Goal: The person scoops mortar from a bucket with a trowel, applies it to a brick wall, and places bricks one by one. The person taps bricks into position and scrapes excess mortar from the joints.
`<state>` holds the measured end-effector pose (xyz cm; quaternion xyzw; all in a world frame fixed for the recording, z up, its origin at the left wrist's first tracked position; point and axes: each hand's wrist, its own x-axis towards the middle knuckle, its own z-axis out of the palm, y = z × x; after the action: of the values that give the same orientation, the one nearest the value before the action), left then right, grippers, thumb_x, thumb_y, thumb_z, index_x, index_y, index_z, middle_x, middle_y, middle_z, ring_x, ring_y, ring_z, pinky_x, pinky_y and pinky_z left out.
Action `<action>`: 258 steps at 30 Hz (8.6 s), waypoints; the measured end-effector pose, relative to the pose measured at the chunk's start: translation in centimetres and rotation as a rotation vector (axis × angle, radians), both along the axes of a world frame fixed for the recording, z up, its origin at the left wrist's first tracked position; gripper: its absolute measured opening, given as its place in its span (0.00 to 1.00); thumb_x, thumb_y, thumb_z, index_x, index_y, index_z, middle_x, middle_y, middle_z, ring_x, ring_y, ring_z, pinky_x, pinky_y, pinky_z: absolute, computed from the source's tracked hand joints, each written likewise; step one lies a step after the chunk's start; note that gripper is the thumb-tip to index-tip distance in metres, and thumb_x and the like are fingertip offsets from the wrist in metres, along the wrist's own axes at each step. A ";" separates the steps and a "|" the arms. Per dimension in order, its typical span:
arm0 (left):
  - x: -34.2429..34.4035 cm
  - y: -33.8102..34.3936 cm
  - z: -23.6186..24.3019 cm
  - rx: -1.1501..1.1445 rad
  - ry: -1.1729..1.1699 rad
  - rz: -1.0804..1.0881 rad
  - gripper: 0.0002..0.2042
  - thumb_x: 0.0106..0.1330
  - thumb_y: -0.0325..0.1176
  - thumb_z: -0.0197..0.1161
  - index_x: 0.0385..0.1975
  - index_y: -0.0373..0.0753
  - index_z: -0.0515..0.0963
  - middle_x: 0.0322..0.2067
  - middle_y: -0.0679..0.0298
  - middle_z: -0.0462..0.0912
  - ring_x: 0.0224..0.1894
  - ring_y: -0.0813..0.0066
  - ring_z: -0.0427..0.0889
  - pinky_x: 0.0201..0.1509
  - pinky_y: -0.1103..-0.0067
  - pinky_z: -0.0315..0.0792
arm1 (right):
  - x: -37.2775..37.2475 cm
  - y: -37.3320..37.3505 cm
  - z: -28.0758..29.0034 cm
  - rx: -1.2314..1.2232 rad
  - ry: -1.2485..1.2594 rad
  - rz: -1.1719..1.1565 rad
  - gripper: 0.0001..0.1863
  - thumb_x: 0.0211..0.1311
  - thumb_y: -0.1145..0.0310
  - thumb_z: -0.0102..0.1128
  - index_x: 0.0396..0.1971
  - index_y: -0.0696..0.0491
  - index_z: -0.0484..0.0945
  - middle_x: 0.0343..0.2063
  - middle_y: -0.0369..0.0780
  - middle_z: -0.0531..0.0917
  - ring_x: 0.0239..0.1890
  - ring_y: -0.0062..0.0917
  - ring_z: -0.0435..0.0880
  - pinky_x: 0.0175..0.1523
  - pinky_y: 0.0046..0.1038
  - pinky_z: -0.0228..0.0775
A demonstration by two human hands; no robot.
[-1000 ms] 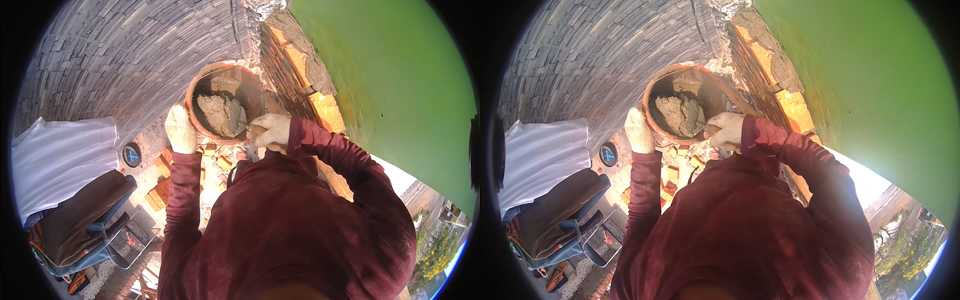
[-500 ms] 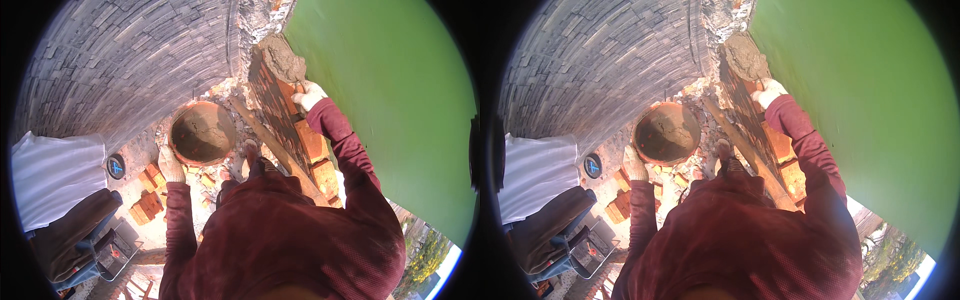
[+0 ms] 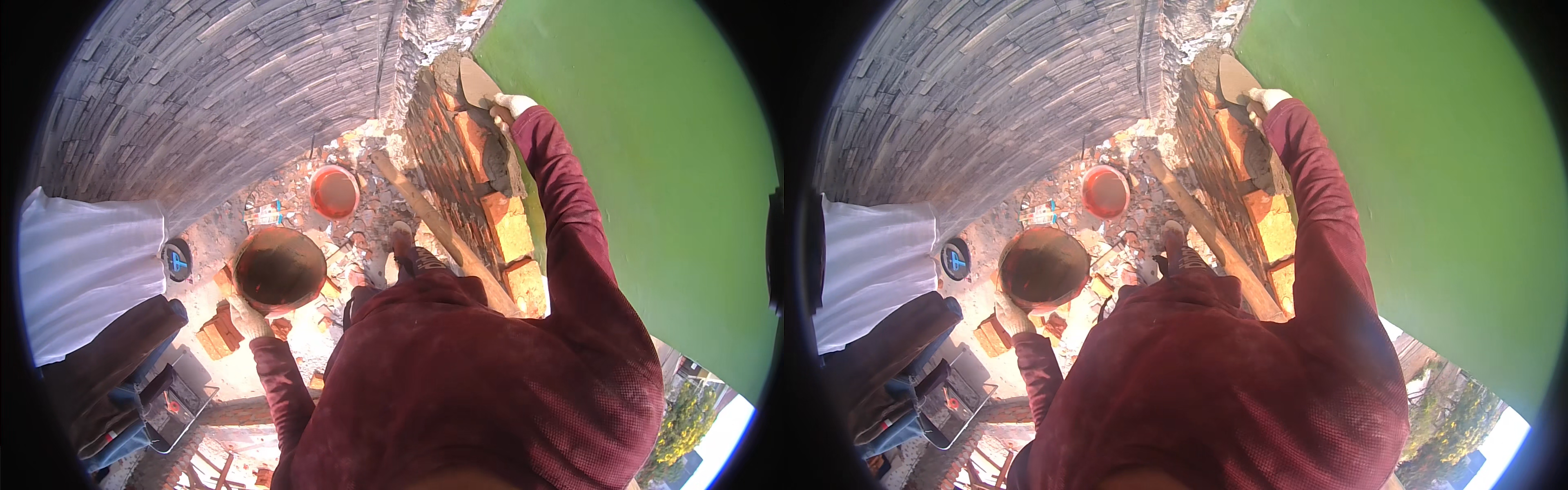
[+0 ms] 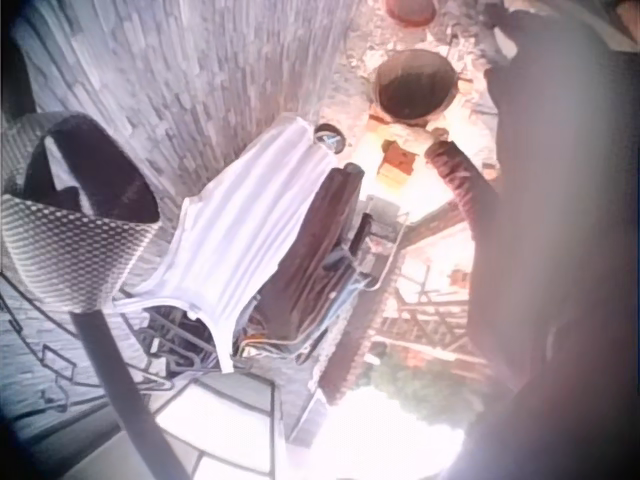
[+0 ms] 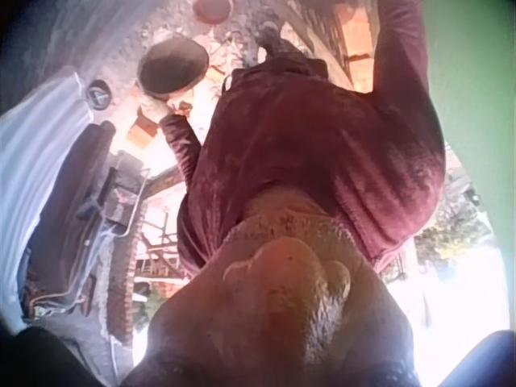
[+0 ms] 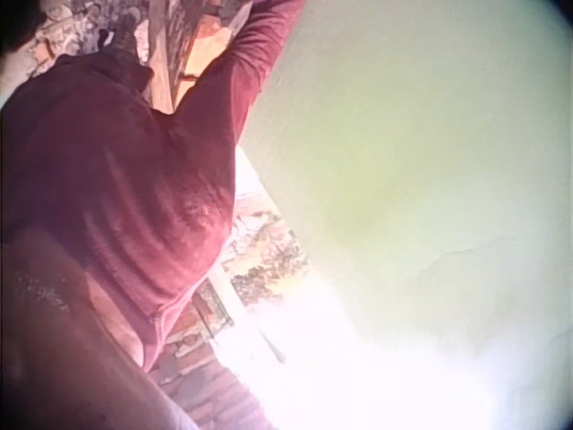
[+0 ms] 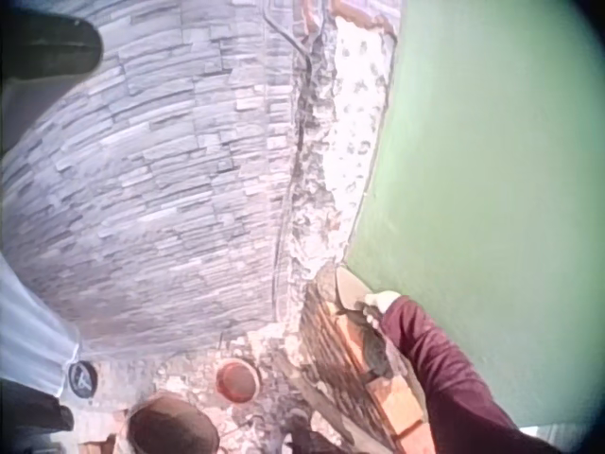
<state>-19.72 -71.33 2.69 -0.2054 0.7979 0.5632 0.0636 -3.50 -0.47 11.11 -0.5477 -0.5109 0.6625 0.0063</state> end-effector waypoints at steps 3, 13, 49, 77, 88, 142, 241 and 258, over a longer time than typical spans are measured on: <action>0.4 0.1 0.4 -0.013 -0.036 0.060 0.30 0.76 0.56 0.51 0.61 0.31 0.72 0.55 0.54 0.78 0.51 0.63 0.82 0.49 0.72 0.81 | 2.8 2.3 -2.4 -0.131 -0.022 0.002 0.13 0.74 0.56 0.52 0.43 0.50 0.74 0.25 0.36 0.80 0.18 0.22 0.74 0.16 0.23 0.65; 1.2 -4.5 -3.0 0.161 0.014 0.136 0.29 0.77 0.54 0.50 0.56 0.28 0.74 0.51 0.53 0.80 0.49 0.62 0.82 0.50 0.72 0.80 | 7.6 -5.0 -2.6 0.312 -0.342 0.341 0.21 0.69 0.53 0.55 0.44 0.58 0.79 0.24 0.43 0.82 0.23 0.34 0.81 0.31 0.37 0.73; 1.4 -4.9 -1.6 0.171 0.022 0.061 0.26 0.77 0.53 0.53 0.54 0.30 0.75 0.46 0.60 0.81 0.43 0.72 0.81 0.45 0.78 0.77 | 5.1 -8.1 -2.9 0.918 -0.547 0.637 0.29 0.66 0.48 0.51 0.53 0.57 0.81 0.50 0.54 0.83 0.56 0.48 0.80 0.61 0.41 0.71; 1.2 -5.9 -2.6 0.159 0.011 0.063 0.25 0.77 0.52 0.52 0.51 0.30 0.76 0.47 0.58 0.81 0.45 0.71 0.82 0.47 0.77 0.78 | 5.4 -3.2 -2.6 0.110 -0.225 0.220 0.18 0.71 0.53 0.52 0.35 0.55 0.77 0.16 0.39 0.78 0.13 0.29 0.73 0.17 0.32 0.64; 1.4 -7.8 -3.9 0.060 0.031 -0.125 0.26 0.79 0.50 0.49 0.56 0.28 0.75 0.47 0.57 0.82 0.44 0.73 0.80 0.48 0.77 0.77 | 3.1 -8.9 3.9 1.011 -0.768 1.107 0.20 0.61 0.54 0.57 0.41 0.54 0.86 0.39 0.52 0.86 0.45 0.47 0.86 0.51 0.42 0.77; 5.0 -7.7 -6.1 -0.047 -0.018 -0.304 0.25 0.79 0.50 0.49 0.53 0.30 0.78 0.41 0.63 0.82 0.42 0.78 0.76 0.48 0.79 0.72 | -8.2 3.9 -3.0 1.132 -0.671 1.348 0.25 0.69 0.47 0.50 0.40 0.56 0.82 0.26 0.47 0.84 0.27 0.39 0.85 0.34 0.41 0.74; -2.3 15.8 26.7 0.385 0.722 -1.173 0.17 0.72 0.43 0.61 0.35 0.32 0.82 0.29 0.67 0.80 0.31 0.80 0.74 0.35 0.80 0.69 | 4.5 -42.0 13.0 -0.062 0.415 0.821 0.17 0.51 0.63 0.63 0.36 0.61 0.79 0.14 0.39 0.76 0.16 0.26 0.79 0.18 0.29 0.68; 1.9 22.1 6.4 0.302 0.200 -0.684 0.19 0.79 0.45 0.50 0.29 0.39 0.74 0.26 0.74 0.71 0.30 0.85 0.66 0.34 0.82 0.63 | 17.8 -24.0 4.5 0.155 0.227 0.406 0.17 0.52 0.71 0.67 0.43 0.57 0.79 0.24 0.38 0.81 0.26 0.21 0.81 0.31 0.28 0.74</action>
<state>-17.82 -49.21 9.07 0.1403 0.7305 0.6379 0.1992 14.29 -24.46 15.60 -0.3539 -0.6558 0.6663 -0.0275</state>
